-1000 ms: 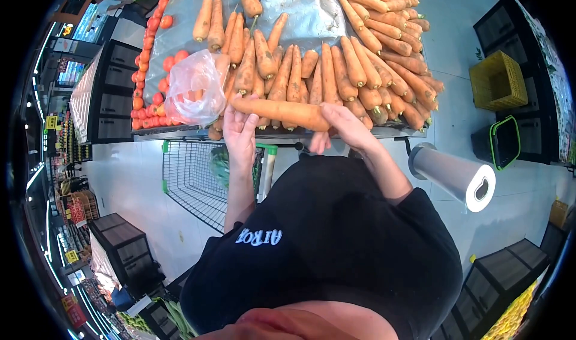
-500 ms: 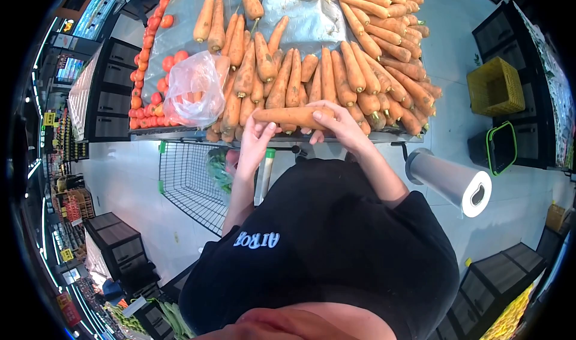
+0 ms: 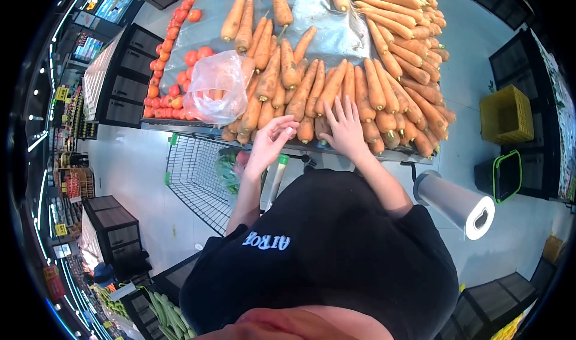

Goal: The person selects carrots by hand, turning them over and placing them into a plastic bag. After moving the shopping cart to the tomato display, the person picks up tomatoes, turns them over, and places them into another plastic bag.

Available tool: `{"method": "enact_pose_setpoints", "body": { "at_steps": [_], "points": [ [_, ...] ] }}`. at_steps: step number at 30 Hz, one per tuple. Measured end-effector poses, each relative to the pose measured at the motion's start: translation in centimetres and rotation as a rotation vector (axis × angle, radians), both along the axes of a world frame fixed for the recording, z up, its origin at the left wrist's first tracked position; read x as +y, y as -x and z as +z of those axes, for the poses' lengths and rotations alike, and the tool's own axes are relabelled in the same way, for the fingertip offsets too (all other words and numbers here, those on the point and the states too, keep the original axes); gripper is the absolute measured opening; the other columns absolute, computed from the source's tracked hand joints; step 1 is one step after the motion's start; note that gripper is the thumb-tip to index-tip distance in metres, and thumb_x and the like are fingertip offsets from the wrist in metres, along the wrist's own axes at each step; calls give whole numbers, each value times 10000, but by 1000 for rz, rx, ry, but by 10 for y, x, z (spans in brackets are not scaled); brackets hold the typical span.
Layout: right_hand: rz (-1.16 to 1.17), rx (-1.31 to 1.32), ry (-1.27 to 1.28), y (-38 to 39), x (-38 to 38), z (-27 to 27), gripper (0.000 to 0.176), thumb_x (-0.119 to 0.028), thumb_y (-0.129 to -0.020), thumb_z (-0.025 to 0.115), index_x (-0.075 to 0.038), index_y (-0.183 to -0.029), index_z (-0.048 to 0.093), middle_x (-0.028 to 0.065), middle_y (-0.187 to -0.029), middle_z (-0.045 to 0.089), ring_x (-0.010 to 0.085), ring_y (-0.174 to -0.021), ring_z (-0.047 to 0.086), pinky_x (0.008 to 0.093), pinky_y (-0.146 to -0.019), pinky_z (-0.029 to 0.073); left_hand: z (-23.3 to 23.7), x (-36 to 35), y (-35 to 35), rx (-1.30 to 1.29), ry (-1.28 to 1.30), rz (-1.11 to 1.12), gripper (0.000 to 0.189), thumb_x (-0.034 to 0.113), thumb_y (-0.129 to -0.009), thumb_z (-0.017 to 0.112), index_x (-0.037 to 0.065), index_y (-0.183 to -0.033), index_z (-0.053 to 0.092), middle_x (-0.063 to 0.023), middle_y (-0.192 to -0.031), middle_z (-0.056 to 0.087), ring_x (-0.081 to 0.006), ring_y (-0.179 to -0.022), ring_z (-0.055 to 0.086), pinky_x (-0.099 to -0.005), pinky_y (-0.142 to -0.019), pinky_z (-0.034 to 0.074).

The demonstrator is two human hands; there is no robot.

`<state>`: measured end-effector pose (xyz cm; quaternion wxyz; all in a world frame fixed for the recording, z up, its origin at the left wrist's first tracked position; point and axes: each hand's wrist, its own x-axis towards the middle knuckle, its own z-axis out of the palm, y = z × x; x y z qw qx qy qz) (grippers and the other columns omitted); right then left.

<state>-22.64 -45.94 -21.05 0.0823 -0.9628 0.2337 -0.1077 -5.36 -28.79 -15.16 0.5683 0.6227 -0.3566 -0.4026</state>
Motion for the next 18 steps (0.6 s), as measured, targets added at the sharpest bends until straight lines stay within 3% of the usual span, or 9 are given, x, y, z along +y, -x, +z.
{"method": "enact_pose_setpoints", "body": {
  "at_steps": [1,6,8,9,12,13,15,16,18],
  "points": [
    [-13,-2,21,0,1,-4,881,-449,-886,708,-115,-1596,307,222,-1617,303,468,-1506,229,541,-1233,194,1,1,-10,-85,5,21,357,97,-1024,616,-20,-1358,570,-102,-1202,708,-139,-1112,656,-278,-960,518],
    [12,-117,7,2,-3,-12,875,-408,-859,739,-89,-1571,343,208,-1606,329,438,-1506,245,522,-1231,206,26,6,-73,-389,38,404,259,186,-1054,577,-26,-1100,718,-52,-986,743,-93,-908,666,-253,-843,530],
    [13,-142,17,1,0,-9,866,-387,-835,765,-77,-1546,381,232,-1577,365,448,-1482,293,528,-1224,225,39,8,-98,-173,155,540,320,219,-1068,557,-32,-979,734,-56,-959,736,-95,-855,655,-263,-816,523],
    [15,-136,17,1,-1,-8,870,-372,-828,773,-73,-1545,382,231,-1576,368,443,-1482,294,530,-1224,224,31,9,-125,-427,251,545,321,221,-1064,568,-29,-944,729,-61,-926,734,-100,-830,650,-274,-793,519],
    [21,-128,14,2,0,-8,897,-352,-810,785,-68,-1551,367,234,-1582,356,443,-1486,285,536,-1223,224,18,7,-182,-579,80,557,288,215,-1057,573,-14,-990,735,-53,-928,739,-102,-861,663,-277,-805,528],
    [25,-115,19,2,-1,-6,907,-342,-806,787,-68,-1556,357,235,-1585,349,444,-1488,281,536,-1223,224,-4,4,-204,-576,104,549,256,227,-988,666,-12,-1063,719,-88,-951,738,-147,-851,678,-301,-803,535],
    [27,-121,18,2,0,-7,917,-333,-797,792,-66,-1557,354,233,-1588,347,441,-1490,279,536,-1225,220,-47,3,-236,-800,-170,472,288,273,-960,667,36,-1116,717,-122,-990,743,-263,-906,690,-376,-851,535],
    [25,-125,18,2,-1,-8,921,-331,-793,795,-65,-1557,355,232,-1588,347,439,-1491,280,535,-1226,219,-55,2,-245,-905,-312,428,310,295,-947,668,60,-1142,716,-139,-1009,746,-321,-933,695,-414,-876,535],
    [28,-99,1,3,-2,-9,945,-338,-800,795,-79,-1578,324,215,-1617,307,425,-1511,246,527,-1232,201,-55,1,-233,-1016,-310,409,407,320,-909,679,101,-1252,674,-167,-1165,702,-372,-1089,637,-450,-974,481]
  ]
}}
